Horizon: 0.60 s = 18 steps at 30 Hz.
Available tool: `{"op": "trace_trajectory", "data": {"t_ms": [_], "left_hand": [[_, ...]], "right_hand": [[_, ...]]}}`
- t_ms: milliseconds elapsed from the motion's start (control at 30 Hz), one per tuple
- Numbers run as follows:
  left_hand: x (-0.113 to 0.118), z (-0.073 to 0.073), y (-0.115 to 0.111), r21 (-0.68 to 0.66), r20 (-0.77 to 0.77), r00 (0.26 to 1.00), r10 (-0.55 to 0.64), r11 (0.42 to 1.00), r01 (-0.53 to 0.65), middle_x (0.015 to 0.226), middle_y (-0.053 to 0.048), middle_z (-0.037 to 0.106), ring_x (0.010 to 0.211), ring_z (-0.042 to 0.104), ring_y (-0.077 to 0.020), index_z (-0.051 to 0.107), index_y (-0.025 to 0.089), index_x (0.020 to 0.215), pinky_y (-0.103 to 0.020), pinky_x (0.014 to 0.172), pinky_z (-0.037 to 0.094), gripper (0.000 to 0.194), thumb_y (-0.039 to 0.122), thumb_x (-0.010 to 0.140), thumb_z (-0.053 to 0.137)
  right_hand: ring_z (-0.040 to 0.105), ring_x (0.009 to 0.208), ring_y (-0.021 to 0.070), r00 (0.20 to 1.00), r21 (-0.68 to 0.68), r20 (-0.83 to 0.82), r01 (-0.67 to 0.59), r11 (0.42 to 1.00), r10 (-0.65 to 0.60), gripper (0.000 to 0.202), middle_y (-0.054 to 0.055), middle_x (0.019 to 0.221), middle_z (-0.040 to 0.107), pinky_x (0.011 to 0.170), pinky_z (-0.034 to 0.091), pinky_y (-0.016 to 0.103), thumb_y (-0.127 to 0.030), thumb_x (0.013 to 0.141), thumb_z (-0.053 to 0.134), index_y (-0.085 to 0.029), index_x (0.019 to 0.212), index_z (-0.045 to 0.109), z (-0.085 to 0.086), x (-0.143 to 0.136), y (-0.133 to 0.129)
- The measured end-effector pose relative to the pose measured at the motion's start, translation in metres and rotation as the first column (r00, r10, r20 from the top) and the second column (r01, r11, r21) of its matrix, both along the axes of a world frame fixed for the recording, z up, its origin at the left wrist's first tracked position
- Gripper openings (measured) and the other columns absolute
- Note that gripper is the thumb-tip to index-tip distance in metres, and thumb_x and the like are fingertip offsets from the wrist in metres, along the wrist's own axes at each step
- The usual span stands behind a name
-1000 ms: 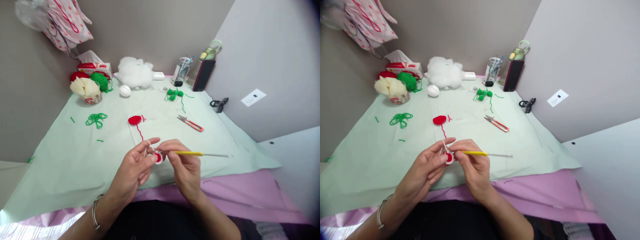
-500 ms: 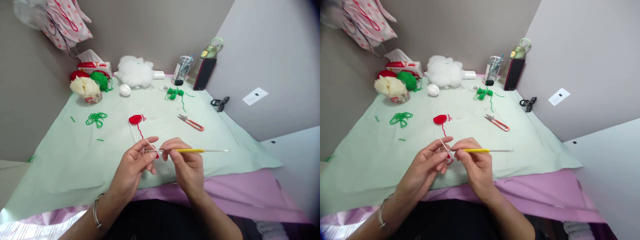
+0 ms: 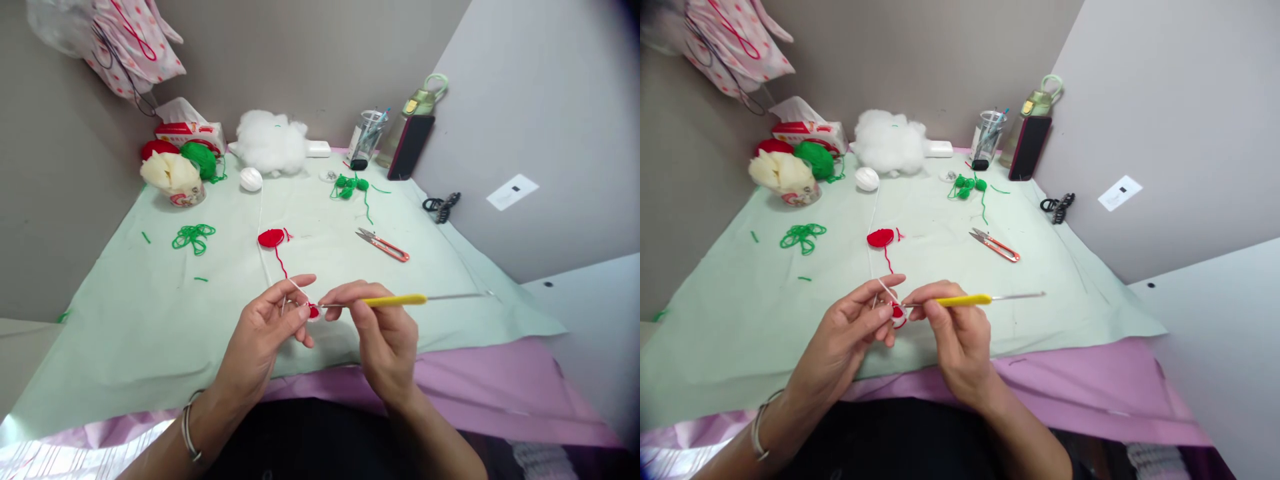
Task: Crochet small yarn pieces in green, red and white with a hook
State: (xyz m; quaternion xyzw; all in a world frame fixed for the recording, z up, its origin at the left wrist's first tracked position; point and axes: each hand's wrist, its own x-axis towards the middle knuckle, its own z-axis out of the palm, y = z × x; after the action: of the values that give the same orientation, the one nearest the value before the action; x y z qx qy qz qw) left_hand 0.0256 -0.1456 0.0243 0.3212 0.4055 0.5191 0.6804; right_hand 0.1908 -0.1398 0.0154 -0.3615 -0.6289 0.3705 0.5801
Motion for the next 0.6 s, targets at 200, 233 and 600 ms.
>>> {"op": "trace_trajectory", "data": {"t_ms": [200,233,600], "left_hand": [[0.0,-0.0048,-0.003,0.068,-0.114,0.992,0.062,0.996,-0.055,0.087,0.003,0.063,0.062,0.059,-0.0069,0.076,0.029,0.125,-0.021,0.065,0.055,0.037,0.028,0.088,0.081],[-0.0003,-0.0049,-0.0032,0.068,-0.116,0.991,0.063,0.996,-0.056,0.087,0.003,0.063,0.063,0.06,-0.0074,0.076,0.029,0.125,-0.021,0.065,0.055,0.038,0.028,0.087,0.081],[0.0021,-0.0015,-0.0039,0.075,-0.182,0.973,0.139,0.989,-0.127,0.083,0.003,0.064,0.067,0.062,-0.0107,0.076,0.026,0.124,-0.022,0.064,0.059,0.044,0.028,0.081,0.086]], "right_hand": [[0.075,0.094,0.0222,0.961,0.399,0.255,-0.008,0.917,-0.103,0.025,0.009,0.094,0.077,0.076,0.062,0.035,-0.01,0.102,0.049,-0.02,0.116,0.068,0.0006,-0.0024,-0.0045],[0.076,0.093,0.0223,0.966,0.402,0.234,0.006,0.916,-0.11,0.026,0.009,0.095,0.078,0.075,0.062,0.036,-0.01,0.102,0.048,-0.021,0.116,0.067,-0.0004,-0.0029,-0.0045],[0.077,0.093,0.0221,0.911,0.501,0.361,-0.011,0.865,-0.198,0.025,0.013,0.105,0.079,0.071,0.063,0.033,-0.013,0.102,0.052,-0.02,0.122,0.065,-0.0058,-0.0047,-0.0038]]}}
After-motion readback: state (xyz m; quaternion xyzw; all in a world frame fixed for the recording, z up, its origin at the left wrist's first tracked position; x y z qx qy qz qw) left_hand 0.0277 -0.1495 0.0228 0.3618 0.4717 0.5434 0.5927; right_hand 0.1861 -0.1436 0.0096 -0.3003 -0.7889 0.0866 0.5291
